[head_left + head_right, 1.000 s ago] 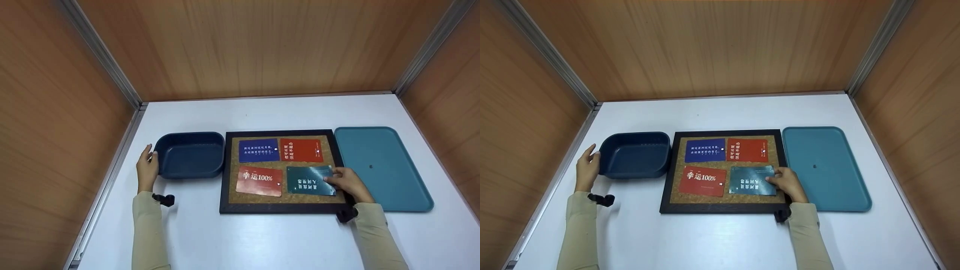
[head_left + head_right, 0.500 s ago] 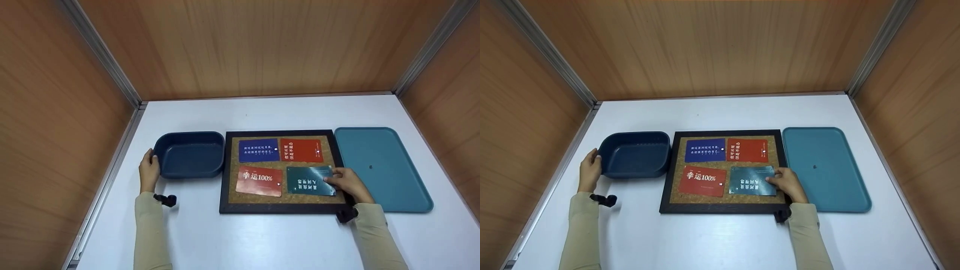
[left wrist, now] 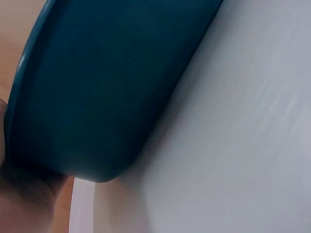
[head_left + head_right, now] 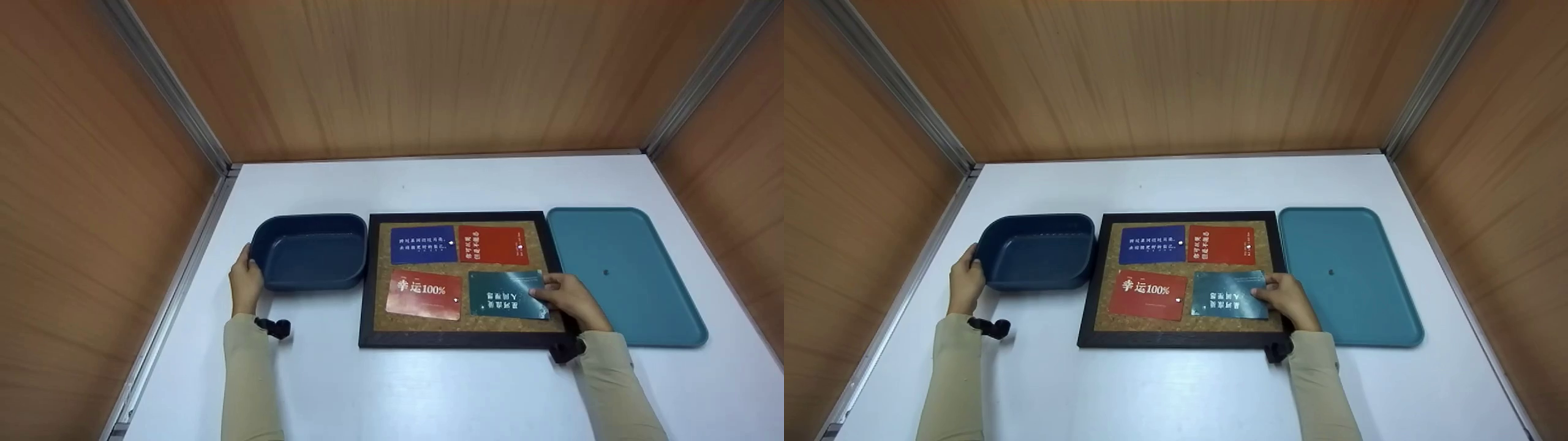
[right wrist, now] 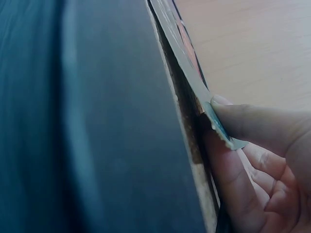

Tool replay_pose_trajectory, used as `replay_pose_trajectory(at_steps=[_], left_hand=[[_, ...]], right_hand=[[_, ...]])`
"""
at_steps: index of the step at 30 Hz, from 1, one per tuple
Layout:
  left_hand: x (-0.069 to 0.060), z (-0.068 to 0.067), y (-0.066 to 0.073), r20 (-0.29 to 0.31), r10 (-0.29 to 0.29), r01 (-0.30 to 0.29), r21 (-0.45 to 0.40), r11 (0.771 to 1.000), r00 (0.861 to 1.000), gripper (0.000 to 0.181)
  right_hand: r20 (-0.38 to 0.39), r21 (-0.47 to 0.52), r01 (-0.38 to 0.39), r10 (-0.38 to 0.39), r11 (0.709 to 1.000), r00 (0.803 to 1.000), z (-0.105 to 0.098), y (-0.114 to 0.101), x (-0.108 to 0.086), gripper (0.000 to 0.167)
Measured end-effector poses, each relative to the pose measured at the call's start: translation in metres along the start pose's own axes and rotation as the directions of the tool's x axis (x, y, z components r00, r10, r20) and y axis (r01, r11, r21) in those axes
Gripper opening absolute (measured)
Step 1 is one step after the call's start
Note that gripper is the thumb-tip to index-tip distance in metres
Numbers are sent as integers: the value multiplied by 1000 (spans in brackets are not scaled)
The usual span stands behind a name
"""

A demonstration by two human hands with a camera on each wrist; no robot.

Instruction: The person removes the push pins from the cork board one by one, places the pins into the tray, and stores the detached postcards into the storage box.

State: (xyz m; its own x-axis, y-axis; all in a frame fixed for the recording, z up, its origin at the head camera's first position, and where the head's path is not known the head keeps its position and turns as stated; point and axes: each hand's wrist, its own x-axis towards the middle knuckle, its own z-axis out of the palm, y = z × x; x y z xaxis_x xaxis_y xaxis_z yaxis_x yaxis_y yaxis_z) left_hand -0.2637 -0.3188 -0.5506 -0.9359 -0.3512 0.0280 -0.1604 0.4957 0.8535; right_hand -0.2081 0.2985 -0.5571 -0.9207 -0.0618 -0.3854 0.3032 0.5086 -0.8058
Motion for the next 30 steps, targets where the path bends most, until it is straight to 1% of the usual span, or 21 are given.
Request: replay_pose_trajectory(at_steps=[4,8,12,14,19,23,26,28,30], left_hand=[[1,1,1,-2,3,-2,17,1000,1000,48],[0,3,2,0,-12,12,0,1000,1000,49],[-1,4,3,3,-33,33,-11,999,999,49],[-1,4,3,8,-38,38,-20,999,999,50],[-1,5,3,8,-31,31,-35,999,999,50],[-1,5,3,-4,-22,21,-27,999,1000,49],[-1,6,3,-9,-21,21,-27,999,1000,50],[-2,6,3,-12,-24,24,-24,999,1000,49],[-2,6,3,-12,-26,26,-23,999,1000,49]], right_hand=[[-4,-8,13,-13,1000,1000,0,-2,-1,83],[-3,-2,2,-2,1000,1000,-1,-3,0,79],[-7,4,3,-3,1000,1000,-1,-4,1,72],[-10,6,26,-26,1000,1000,-1,-4,1,66],[-1,34,63,-63,997,998,-4,-2,3,52],[19,79,48,-50,996,999,-7,-2,3,54],[30,69,57,-59,996,998,-11,-6,2,57],[32,40,75,-76,996,997,-14,-9,2,57],[31,27,74,-75,997,997,-16,-12,2,57]])
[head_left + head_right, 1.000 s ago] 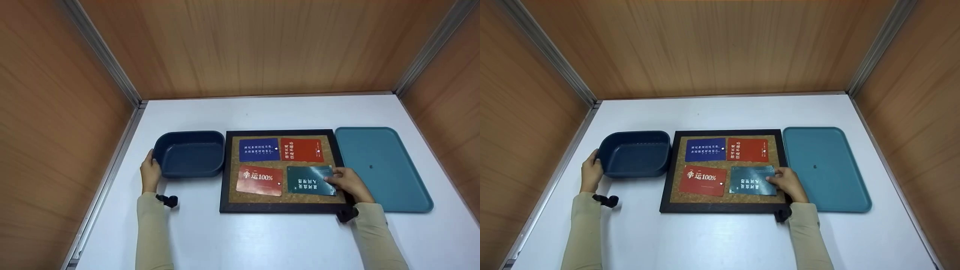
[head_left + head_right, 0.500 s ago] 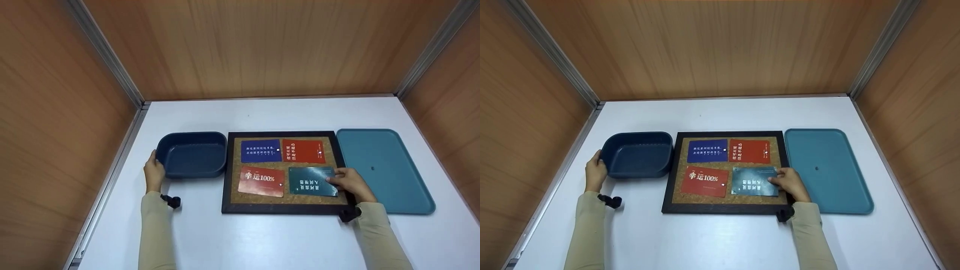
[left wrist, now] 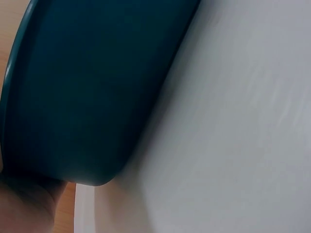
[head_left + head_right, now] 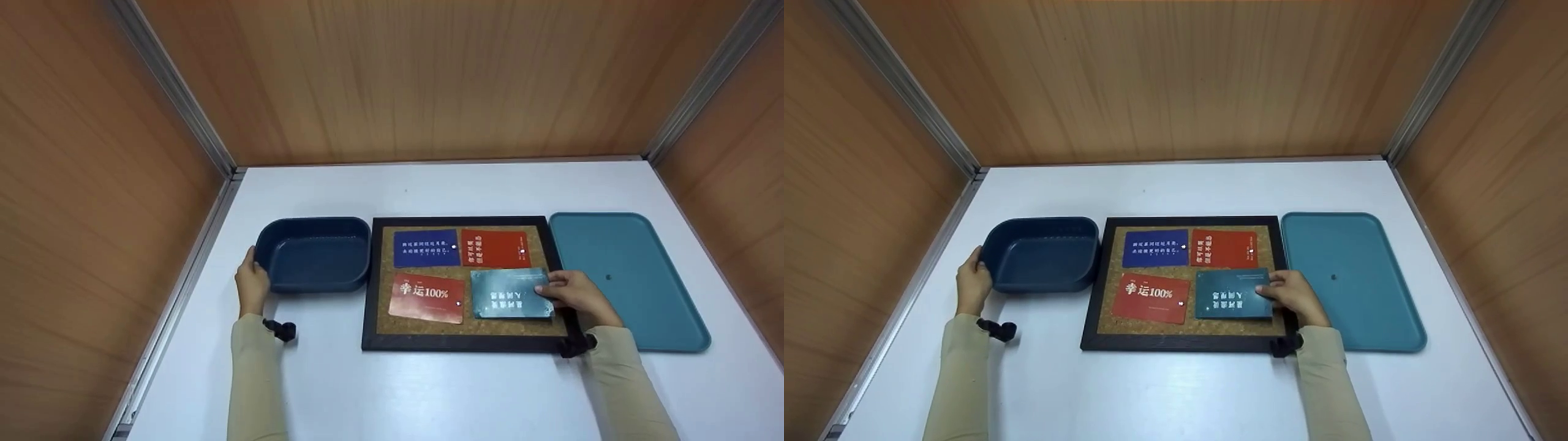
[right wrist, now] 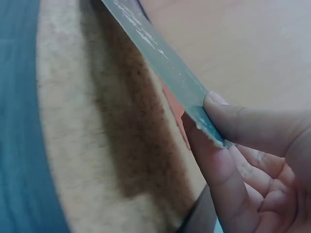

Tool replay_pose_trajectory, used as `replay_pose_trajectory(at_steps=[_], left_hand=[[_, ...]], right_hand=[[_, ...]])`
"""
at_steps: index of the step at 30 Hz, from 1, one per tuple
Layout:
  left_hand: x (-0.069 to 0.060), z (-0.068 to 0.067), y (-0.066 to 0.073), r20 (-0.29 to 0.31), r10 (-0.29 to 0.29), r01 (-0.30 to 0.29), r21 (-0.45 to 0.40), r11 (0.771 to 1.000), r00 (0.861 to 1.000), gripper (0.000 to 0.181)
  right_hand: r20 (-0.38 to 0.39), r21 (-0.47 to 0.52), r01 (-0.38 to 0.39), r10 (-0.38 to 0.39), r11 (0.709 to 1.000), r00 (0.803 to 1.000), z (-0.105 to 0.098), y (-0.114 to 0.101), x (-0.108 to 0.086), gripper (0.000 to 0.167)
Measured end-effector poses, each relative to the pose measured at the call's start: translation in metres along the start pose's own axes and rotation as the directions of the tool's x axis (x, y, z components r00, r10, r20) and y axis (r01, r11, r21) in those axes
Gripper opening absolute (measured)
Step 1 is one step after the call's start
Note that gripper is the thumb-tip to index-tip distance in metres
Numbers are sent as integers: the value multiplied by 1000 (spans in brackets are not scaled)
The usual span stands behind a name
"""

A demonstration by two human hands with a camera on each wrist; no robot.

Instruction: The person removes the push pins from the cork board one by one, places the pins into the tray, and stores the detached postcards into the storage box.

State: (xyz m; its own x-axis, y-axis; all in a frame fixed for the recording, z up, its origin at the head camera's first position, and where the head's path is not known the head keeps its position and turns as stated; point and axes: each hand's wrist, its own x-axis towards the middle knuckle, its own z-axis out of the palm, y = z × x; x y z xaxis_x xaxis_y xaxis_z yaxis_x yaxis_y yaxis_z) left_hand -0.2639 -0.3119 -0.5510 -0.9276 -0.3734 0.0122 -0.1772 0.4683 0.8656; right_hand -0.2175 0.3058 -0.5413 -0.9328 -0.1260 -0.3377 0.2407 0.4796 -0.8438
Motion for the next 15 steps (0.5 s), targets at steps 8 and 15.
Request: replay_pose_trajectory(at_steps=[8,15], left_hand=[[-1,0,-1,-10,13,-13,4,1000,1000,49],[-2,-1,-1,-12,22,-22,14,1000,1000,49]], right_hand=[[-1,10,-8,8,1000,1000,-4,-14,3,59],[8,43,9,-9,999,1000,-3,-25,6,56]])
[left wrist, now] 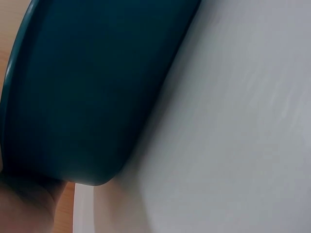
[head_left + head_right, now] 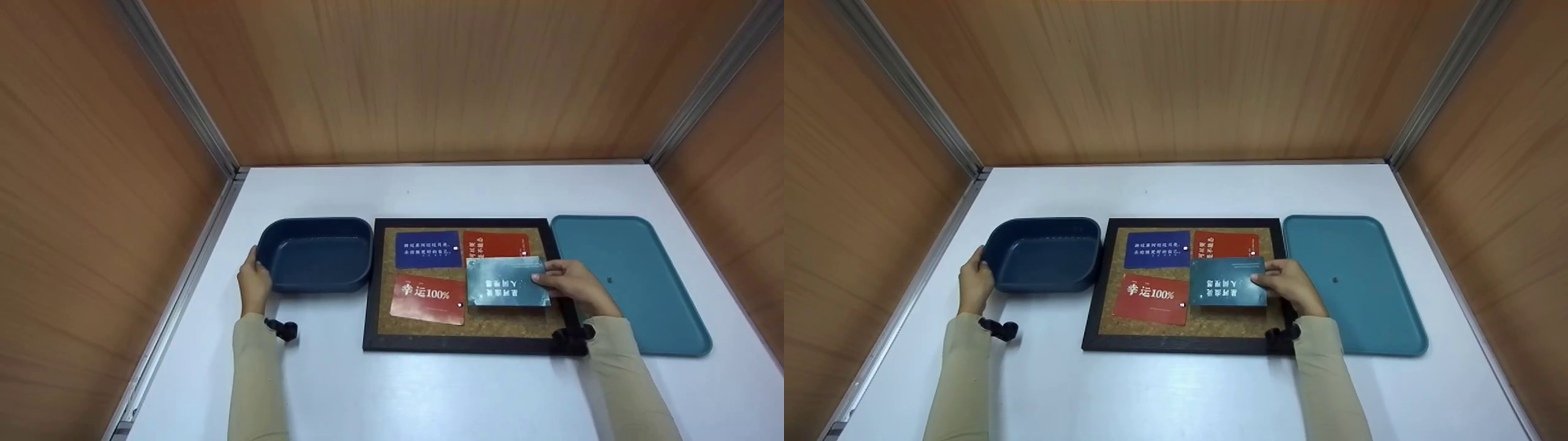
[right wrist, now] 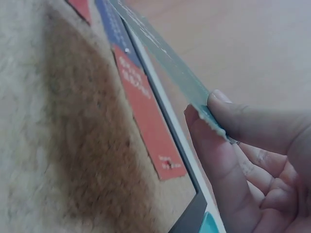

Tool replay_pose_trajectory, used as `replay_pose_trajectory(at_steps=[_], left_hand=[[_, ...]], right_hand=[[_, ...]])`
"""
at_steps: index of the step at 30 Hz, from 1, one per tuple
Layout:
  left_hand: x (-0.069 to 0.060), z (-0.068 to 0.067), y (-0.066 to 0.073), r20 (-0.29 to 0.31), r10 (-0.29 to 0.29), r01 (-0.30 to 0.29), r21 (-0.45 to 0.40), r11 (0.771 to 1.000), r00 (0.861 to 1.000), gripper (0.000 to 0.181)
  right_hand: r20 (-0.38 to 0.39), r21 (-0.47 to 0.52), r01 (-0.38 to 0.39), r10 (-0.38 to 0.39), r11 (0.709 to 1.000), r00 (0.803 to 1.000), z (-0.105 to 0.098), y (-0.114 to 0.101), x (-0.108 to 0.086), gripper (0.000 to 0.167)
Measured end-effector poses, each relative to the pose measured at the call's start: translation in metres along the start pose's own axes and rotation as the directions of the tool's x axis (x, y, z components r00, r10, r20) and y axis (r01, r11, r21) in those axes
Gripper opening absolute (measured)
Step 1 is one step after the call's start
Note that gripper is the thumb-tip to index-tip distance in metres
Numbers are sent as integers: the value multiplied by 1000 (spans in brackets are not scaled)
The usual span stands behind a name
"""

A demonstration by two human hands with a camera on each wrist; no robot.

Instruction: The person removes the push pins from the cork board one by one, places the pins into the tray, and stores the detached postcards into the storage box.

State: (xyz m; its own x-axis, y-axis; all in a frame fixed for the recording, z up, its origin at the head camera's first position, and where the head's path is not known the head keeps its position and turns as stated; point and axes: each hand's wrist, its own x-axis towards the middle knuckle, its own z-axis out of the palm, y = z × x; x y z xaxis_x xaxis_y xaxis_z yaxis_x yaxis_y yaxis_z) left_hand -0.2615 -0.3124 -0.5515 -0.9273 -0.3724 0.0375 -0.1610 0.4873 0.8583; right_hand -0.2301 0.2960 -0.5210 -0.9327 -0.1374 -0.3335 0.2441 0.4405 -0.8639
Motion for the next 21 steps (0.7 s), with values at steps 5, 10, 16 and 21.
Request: replay_pose_trajectory(at_steps=[5,10,16,21], left_hand=[[0,0,0,-3,19,-19,5,1000,1000,49],[1,0,0,-7,24,-24,11,1000,1000,49],[0,0,0,-5,6,-6,-3,1000,1000,49],[0,2,1,-5,6,-6,-9,1000,1000,48]], right_hand=[[8,46,0,0,999,1000,4,-8,2,57],[13,37,10,-11,999,1000,8,-15,7,57],[21,41,37,-38,998,999,11,-24,15,53],[30,28,50,-51,998,998,14,-32,19,57]])
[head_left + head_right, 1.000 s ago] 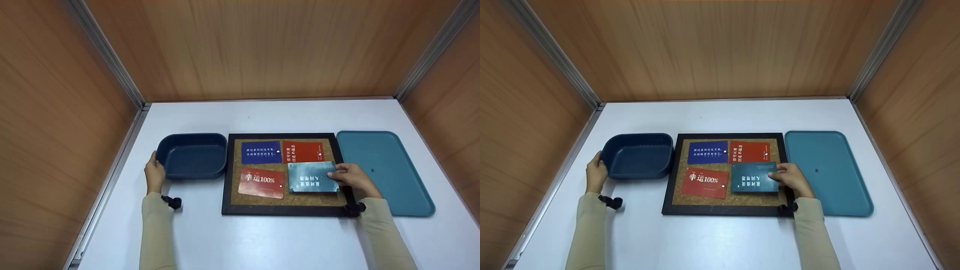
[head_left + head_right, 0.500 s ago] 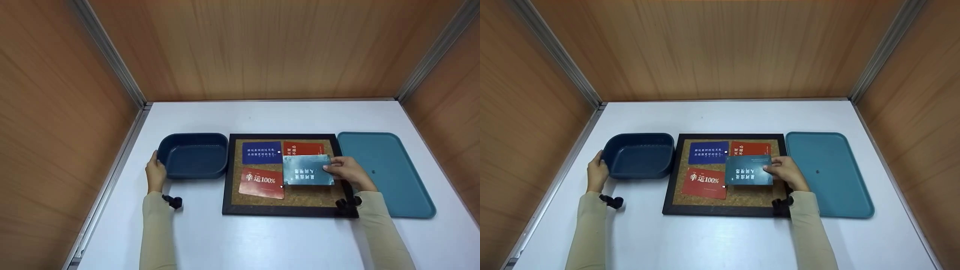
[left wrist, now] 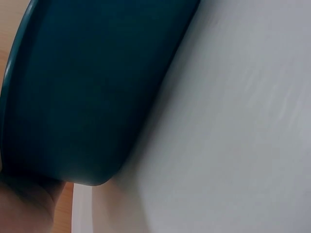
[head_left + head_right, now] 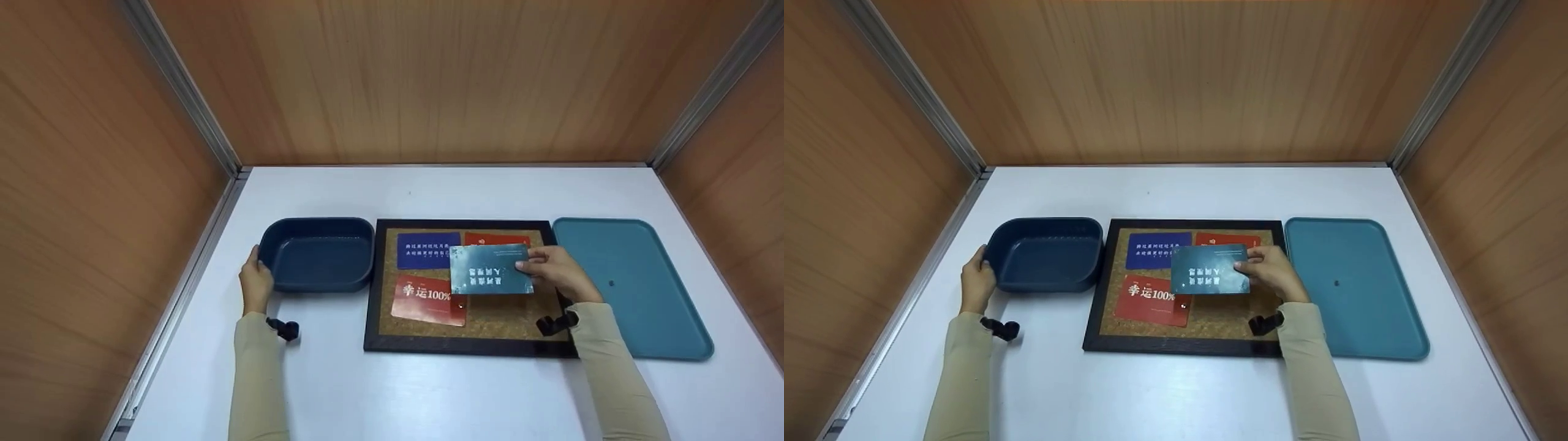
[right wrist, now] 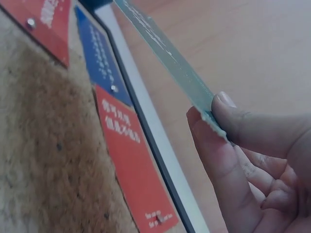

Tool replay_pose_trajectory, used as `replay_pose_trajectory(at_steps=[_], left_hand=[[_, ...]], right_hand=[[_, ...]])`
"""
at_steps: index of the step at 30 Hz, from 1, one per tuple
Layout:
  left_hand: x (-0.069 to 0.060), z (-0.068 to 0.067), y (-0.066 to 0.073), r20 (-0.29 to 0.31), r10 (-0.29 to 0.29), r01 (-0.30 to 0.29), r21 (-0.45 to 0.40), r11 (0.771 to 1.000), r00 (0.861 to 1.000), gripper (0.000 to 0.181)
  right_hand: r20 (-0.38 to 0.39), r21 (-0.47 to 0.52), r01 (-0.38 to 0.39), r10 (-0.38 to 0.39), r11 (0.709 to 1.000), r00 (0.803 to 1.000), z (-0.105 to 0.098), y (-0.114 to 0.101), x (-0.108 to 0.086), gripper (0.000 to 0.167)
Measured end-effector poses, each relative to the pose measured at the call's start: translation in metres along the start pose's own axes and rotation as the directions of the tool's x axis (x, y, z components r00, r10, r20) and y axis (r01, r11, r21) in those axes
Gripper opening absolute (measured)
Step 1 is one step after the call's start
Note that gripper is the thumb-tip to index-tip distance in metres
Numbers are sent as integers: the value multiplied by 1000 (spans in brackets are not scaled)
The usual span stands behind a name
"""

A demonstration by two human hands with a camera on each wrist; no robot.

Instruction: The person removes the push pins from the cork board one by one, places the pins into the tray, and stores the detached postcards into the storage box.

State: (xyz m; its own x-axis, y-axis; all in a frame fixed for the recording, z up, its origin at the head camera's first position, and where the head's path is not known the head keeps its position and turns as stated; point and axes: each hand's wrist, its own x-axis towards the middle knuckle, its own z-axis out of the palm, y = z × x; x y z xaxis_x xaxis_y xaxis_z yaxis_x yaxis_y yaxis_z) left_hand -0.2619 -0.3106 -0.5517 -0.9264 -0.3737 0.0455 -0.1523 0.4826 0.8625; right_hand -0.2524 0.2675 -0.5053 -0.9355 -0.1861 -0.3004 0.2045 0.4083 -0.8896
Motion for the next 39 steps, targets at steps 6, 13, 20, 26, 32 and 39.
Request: replay_pose_trajectory(at_steps=[6,13,20,26,32,39], left_hand=[[2,3,-1,-1,0,0,-2,1000,1000,49],[5,5,-3,10,-14,14,10,1000,1000,49],[4,10,-5,27,-30,30,5,1000,999,49],[5,13,-6,20,-24,24,13,1000,1000,49],[10,13,-5,18,-10,9,6,1000,1000,49],[14,14,-5,21,-10,10,7,1000,1000,49]], right_hand=[[-22,-58,-11,9,998,1000,4,-7,4,53],[-25,-103,42,-45,994,999,11,-10,12,56],[-52,-129,31,-38,991,998,21,-16,24,50],[-25,-45,40,-41,998,999,32,-27,33,46],[-50,-2,46,-46,999,998,48,-44,46,43],[-52,-3,64,-64,998,997,72,-62,60,43]])
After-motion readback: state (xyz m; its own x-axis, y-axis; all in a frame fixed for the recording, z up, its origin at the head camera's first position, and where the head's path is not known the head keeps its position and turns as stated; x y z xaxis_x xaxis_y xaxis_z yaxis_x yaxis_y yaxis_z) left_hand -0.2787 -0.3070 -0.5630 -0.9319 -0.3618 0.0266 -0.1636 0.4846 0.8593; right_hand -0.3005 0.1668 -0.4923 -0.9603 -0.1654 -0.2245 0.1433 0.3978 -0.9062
